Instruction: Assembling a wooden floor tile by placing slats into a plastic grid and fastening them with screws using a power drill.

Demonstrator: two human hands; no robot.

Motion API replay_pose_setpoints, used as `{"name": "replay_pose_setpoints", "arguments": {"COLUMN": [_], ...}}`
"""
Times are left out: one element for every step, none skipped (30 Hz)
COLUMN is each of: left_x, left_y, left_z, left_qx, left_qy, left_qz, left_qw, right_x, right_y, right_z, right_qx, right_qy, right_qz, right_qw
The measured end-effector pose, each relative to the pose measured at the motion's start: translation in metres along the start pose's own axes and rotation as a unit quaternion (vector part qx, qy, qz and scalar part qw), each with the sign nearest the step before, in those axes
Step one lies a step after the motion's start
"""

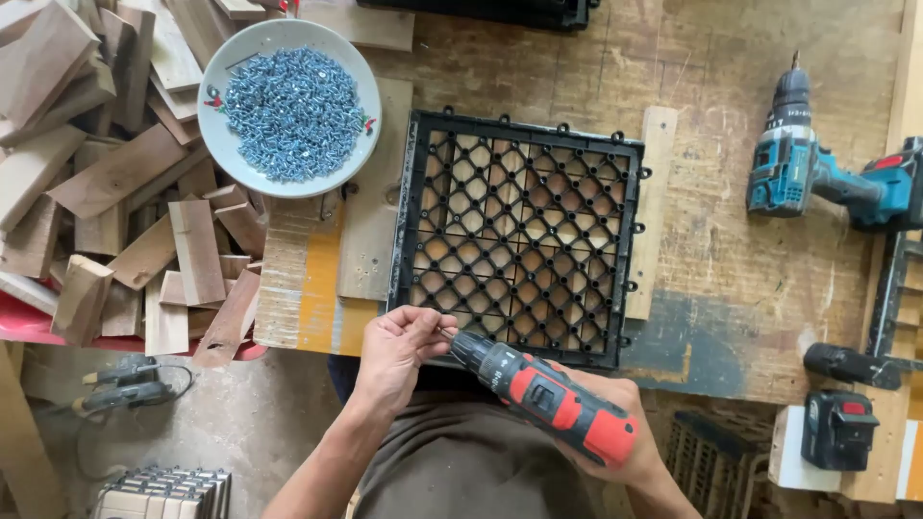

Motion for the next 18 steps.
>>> {"name": "replay_pose_setpoints", "arguments": {"left_x": [0.002,0.003,0.006,0.003,0.002,0.001,-0.001,-0.002,-0.002,-0.001,0.0,0.001,0.001,0.001,0.0,0.0,0.0,-0.001], "left_y": [-0.004,-0.009,-0.013,-0.012,-0.011,-0.009,-0.008,-0.006,-0.004,-0.005,-0.005,-0.006,-0.004,-0.003,-0.002,0.002,0.005,0.008], "left_z": [0.001,0.001,-0.001,-0.001,-0.004,-0.008,-0.011,-0.013,-0.014,-0.012,-0.009,-0.005,-0.005,-0.005,-0.004,-0.005,-0.005,-0.006], "left_qx": [0.004,0.003,-0.001,0.0,-0.015,-0.029,-0.031,-0.036,-0.042,-0.042,-0.047,-0.052,-0.051,-0.057,-0.064,-0.063,-0.054,-0.044], "left_qy": [-0.005,-0.01,-0.01,-0.01,-0.002,0.005,0.008,0.001,-0.008,-0.006,-0.009,-0.013,-0.014,-0.014,-0.015,-0.017,-0.042,-0.068], "left_qz": [-0.001,-0.011,-0.02,-0.021,-0.024,-0.028,-0.029,-0.023,-0.015,-0.015,-0.01,-0.006,-0.004,-0.003,-0.001,0.001,-0.005,-0.01], "left_qw": [1.0,1.0,1.0,1.0,1.0,0.999,0.999,0.999,0.999,0.999,0.999,0.999,0.999,0.998,0.998,0.998,0.998,0.997], "right_x": [0.0,0.001,0.005,0.005,0.01,0.014,0.016,0.018,0.02,0.02,0.019,0.018,0.017,0.016,0.014,0.013,0.013,0.014], "right_y": [0.003,0.006,0.008,0.007,0.006,0.006,0.005,0.004,0.003,0.002,0.001,0.0,0.0,0.0,-0.001,-0.002,-0.003,-0.004], "right_z": [-0.003,-0.004,-0.006,-0.001,0.002,0.005,0.01,0.014,0.018,0.019,0.02,0.02,0.019,0.018,0.017,0.018,0.019,0.02], "right_qx": [0.002,0.009,0.014,0.015,0.016,0.016,0.017,0.024,0.03,0.03,0.03,0.029,0.028,0.02,0.011,0.009,0.014,0.019], "right_qy": [0.005,-0.005,-0.022,-0.022,-0.021,-0.02,-0.023,-0.028,-0.032,-0.035,-0.03,-0.025,-0.024,-0.025,-0.025,-0.023,-0.028,-0.033], "right_qz": [-0.002,-0.005,-0.007,-0.007,-0.005,-0.003,-0.001,-0.004,-0.008,-0.007,-0.01,-0.012,-0.014,-0.021,-0.029,-0.031,-0.03,-0.03], "right_qw": [1.0,1.0,1.0,1.0,1.0,1.0,1.0,0.999,0.999,0.999,0.999,0.999,0.999,0.999,0.999,0.999,0.999,0.999]}}
Point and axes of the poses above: each hand's wrist, its own x-axis towards the middle knuckle, its own y-axis out of the palm, z = x × y, the point moved 4 cm from there along x, towards the middle knuckle, and after that the axes turned 3 degrees about -x, right-handed, at the moved point
